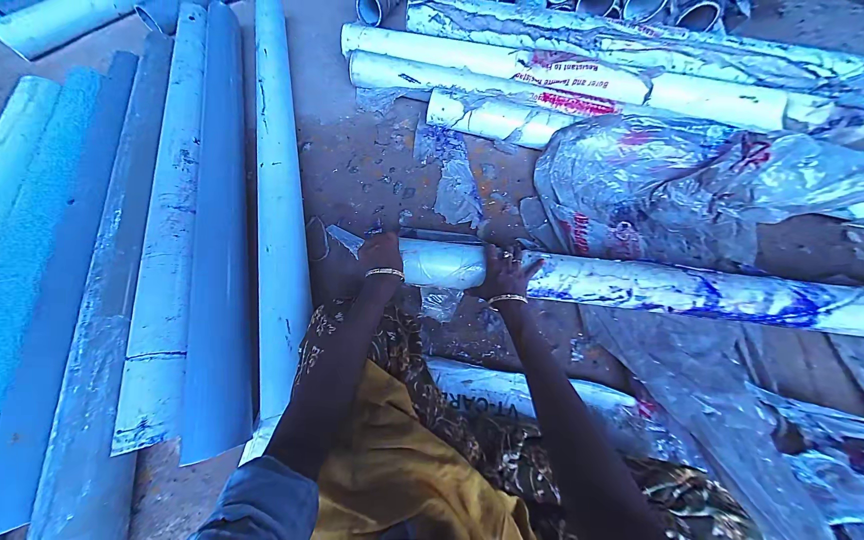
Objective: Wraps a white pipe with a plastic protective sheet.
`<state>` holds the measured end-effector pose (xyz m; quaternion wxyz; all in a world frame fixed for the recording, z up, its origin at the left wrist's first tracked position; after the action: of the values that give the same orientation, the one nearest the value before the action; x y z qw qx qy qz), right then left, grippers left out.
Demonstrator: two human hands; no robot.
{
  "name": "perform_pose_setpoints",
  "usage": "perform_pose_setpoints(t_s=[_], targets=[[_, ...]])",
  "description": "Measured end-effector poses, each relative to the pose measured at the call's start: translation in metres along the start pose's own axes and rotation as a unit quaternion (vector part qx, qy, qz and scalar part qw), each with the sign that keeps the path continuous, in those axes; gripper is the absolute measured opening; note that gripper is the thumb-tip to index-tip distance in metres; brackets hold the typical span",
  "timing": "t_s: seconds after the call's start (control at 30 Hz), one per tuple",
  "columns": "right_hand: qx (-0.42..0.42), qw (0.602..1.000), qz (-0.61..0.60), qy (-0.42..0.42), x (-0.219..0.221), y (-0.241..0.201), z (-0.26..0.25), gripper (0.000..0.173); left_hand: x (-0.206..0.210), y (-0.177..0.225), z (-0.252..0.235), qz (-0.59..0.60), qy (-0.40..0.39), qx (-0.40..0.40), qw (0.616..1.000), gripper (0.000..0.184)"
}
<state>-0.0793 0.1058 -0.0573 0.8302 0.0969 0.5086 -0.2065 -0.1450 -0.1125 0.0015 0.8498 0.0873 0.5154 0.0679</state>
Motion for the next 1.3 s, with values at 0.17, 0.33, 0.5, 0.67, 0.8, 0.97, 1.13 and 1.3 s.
perform_pose_setpoints(t_s=[0.17, 0.33, 0.5, 0.67, 0.8, 0.97, 1.13, 1.3], targets=[[-0.004, 1.0, -0.009, 0.015, 0.002, 0.001, 0.001, 0.11, 0.001, 0.002, 0.005, -0.013, -0.005, -0.002, 1.0, 0.027], [-0.004, 1.0, -0.006, 0.016, -0.001, -0.001, 0.007, 0.109, 0.008, -0.007, 0.0, 0.051, -0.037, -0.021, 0.998, 0.032], [-0.012, 0.999, -0.009, 0.038, -0.001, -0.002, 0.011, 0.111, 0.014, -0.014, -0.009, 0.078, -0.077, -0.052, 0.993, 0.04], [-0.012, 0.998, -0.015, 0.058, 0.005, 0.0, 0.013, 0.11, 0.013, -0.015, -0.008, 0.154, -0.09, -0.038, 0.983, 0.044], [-0.013, 0.997, -0.021, 0.068, 0.006, -0.001, 0.014, 0.107, 0.002, 0.025, -0.014, 0.366, -0.031, 0.105, 0.924, 0.029], [-0.011, 0.999, -0.016, 0.044, 0.01, 0.001, 0.013, 0.105, -0.019, 0.008, -0.026, 0.435, 0.051, 0.23, 0.869, 0.016], [-0.015, 0.998, -0.028, 0.05, 0.011, 0.001, 0.01, 0.103, -0.02, -0.022, -0.035, 0.079, 0.002, 0.335, 0.939, 0.02], [-0.025, 0.997, -0.043, 0.06, 0.012, 0.002, 0.008, 0.103, -0.014, -0.025, -0.012, -0.071, -0.027, 0.42, 0.905, 0.035]])
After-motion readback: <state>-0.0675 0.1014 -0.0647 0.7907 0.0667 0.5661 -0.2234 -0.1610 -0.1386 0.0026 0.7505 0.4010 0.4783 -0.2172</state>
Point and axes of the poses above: each hand's wrist, its own z-axis away from the middle knuckle, its own x-axis out of the palm, y = z × x, the point moved 9 cm from there along -z, towards the middle knuckle, and after that the axes turned 6 degrees about -y, right-handed, at the moved point
